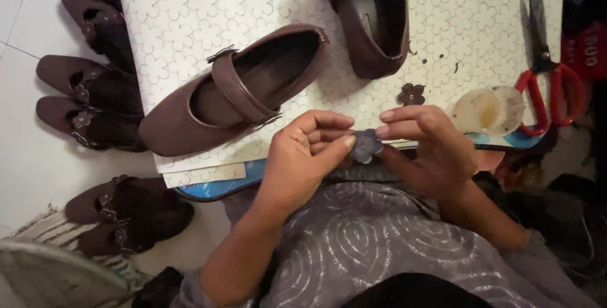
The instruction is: The person trims the edges of a small flower-shaped shoe decoration using scissors. They then place the trimmed decoration onto the strap of a brown shoe.
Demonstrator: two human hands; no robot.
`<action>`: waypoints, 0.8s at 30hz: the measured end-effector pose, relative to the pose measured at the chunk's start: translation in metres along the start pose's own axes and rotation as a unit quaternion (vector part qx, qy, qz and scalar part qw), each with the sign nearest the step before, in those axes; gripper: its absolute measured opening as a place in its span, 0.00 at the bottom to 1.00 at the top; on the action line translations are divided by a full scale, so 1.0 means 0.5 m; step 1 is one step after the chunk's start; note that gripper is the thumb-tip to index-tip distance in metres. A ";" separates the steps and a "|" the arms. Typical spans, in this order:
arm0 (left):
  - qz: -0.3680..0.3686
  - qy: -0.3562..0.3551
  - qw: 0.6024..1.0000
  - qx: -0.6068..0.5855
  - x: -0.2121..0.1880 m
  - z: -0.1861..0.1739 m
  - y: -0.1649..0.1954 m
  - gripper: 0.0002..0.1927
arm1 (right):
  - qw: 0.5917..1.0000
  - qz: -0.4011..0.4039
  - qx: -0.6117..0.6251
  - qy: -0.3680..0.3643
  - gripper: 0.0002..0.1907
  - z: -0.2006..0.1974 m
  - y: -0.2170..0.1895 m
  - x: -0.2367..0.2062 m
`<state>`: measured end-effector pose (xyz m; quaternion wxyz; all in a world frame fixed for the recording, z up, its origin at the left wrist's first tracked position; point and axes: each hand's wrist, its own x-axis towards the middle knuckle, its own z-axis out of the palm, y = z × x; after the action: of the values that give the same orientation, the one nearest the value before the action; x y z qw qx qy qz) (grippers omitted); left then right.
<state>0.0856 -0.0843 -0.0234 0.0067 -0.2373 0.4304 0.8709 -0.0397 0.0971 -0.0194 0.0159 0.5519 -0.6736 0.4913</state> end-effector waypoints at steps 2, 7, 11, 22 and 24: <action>-0.003 -0.005 1.000 -0.016 -0.005 -0.014 0.001 0.11 | 1.000 -0.006 0.006 -0.012 0.48 0.007 -0.004 0.012; -0.028 -0.009 0.999 -0.032 -0.018 -0.044 0.002 0.10 | 0.997 -0.021 0.058 -0.049 0.51 0.019 -0.012 0.046; -0.020 -0.016 0.999 -0.033 -0.029 -0.055 0.011 0.09 | 0.994 0.023 0.068 -0.088 0.46 0.026 -0.028 0.073; 0.357 0.298 0.789 0.402 -0.075 -0.103 0.069 0.18 | 0.801 0.387 0.454 -0.048 0.43 0.068 0.002 0.174; 0.327 0.302 0.772 0.453 -0.064 -0.105 0.078 0.21 | 0.805 0.382 0.448 -0.068 0.44 0.077 0.013 0.188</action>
<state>0.1266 -0.1423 -0.0079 -0.3023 -0.3027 0.8064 0.4083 -0.0613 0.0020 0.0097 -0.4684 0.2274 -0.5343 0.6659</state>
